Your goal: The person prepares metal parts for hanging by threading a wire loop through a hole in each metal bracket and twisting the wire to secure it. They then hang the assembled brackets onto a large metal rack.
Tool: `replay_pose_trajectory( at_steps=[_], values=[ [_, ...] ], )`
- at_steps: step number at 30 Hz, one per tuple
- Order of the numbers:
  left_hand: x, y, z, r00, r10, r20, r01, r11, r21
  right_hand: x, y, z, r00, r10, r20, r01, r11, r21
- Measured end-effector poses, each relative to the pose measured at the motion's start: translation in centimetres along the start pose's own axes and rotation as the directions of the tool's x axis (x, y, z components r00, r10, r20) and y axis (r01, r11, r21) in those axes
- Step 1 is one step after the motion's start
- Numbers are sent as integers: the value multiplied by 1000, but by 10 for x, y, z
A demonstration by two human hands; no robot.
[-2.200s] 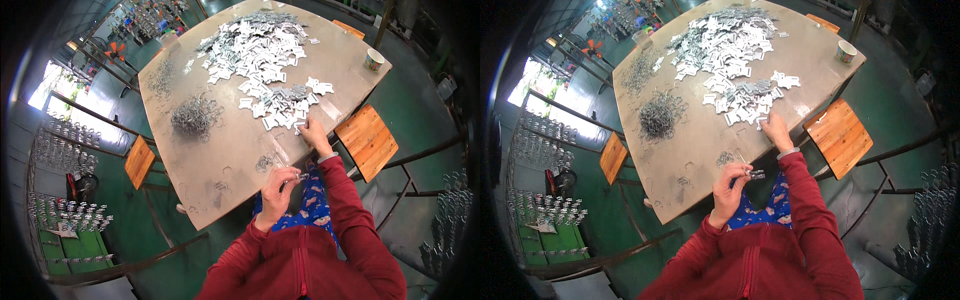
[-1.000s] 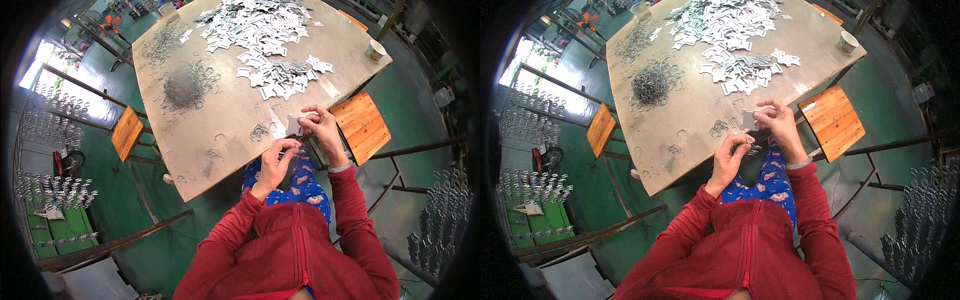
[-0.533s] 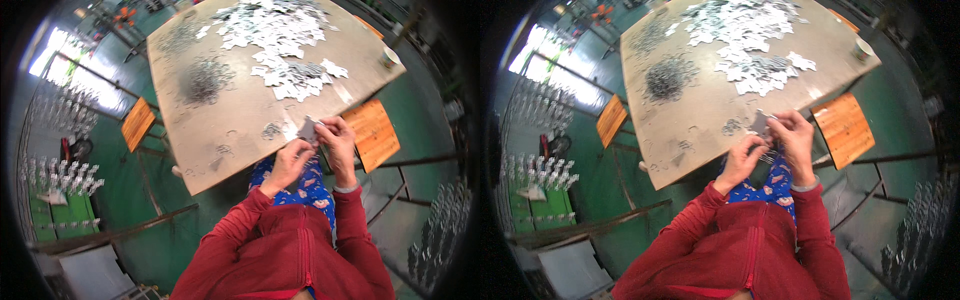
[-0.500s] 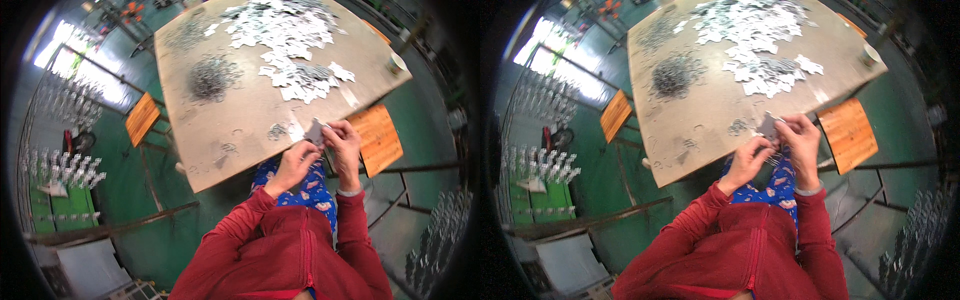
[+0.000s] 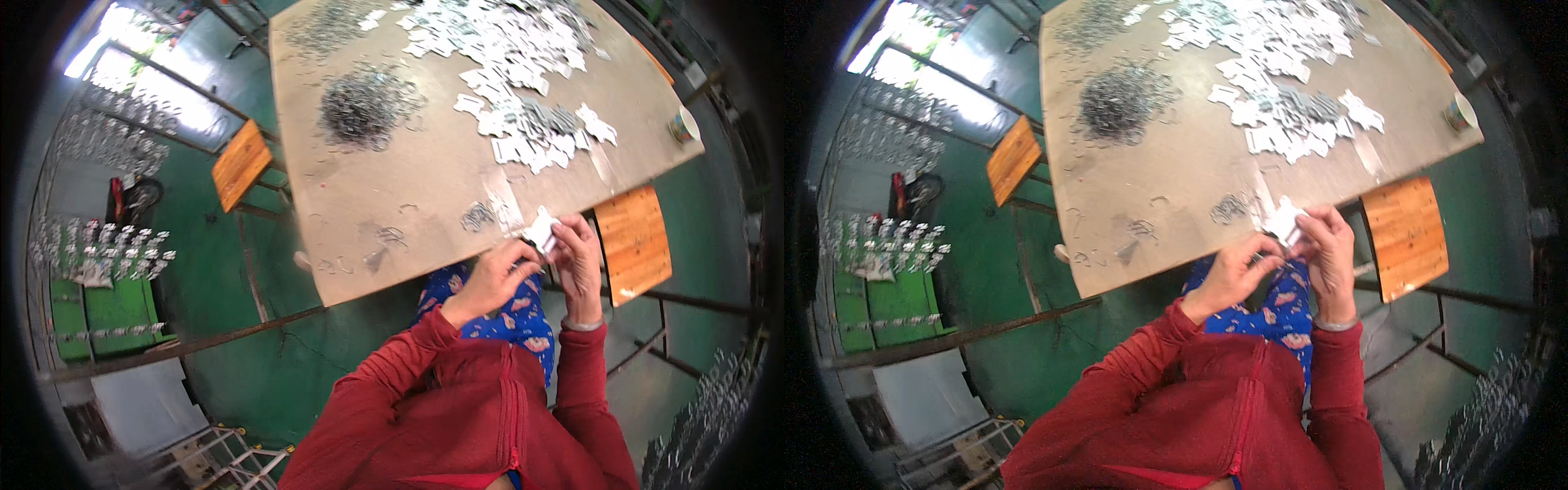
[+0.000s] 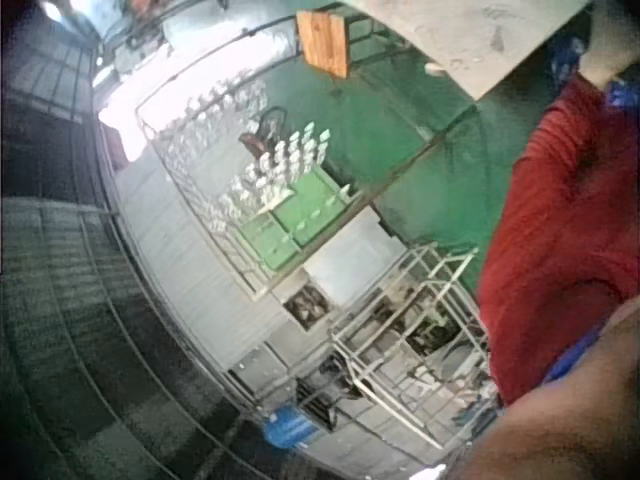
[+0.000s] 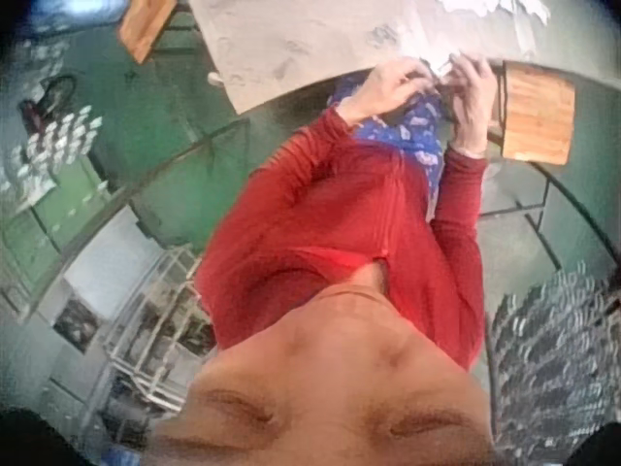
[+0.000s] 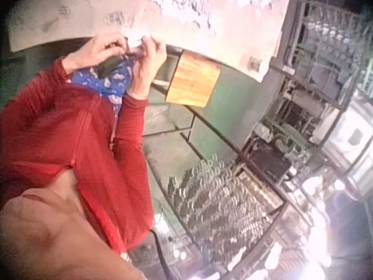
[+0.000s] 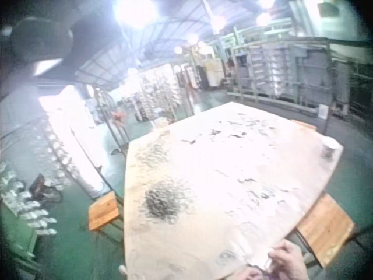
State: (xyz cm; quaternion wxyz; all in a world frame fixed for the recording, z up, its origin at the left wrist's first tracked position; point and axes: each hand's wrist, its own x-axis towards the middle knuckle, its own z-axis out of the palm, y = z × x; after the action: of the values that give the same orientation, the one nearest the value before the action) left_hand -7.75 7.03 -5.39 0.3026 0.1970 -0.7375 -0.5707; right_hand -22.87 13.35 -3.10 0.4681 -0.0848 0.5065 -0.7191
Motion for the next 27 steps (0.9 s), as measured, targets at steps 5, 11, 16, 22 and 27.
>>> replay_pose_trajectory(
  at_steps=[5,11,16,22,27],
  values=[
    [0,-7,-8,996,-21,-82,24,999,38,-21,-2,28,955,-289,68,295,901,-318],
    [13,-13,-49,970,144,-197,-113,980,163,-38,2,30,901,-420,106,433,858,-278],
    [56,-79,-202,930,210,-301,105,633,767,-43,-8,33,887,-423,185,458,858,-234],
    [62,-132,-241,959,237,-155,48,403,914,-46,-6,34,889,-421,178,453,863,-222],
    [69,-114,-214,939,331,-96,15,238,971,-58,-8,30,877,-446,178,479,843,-245]
  ],
)
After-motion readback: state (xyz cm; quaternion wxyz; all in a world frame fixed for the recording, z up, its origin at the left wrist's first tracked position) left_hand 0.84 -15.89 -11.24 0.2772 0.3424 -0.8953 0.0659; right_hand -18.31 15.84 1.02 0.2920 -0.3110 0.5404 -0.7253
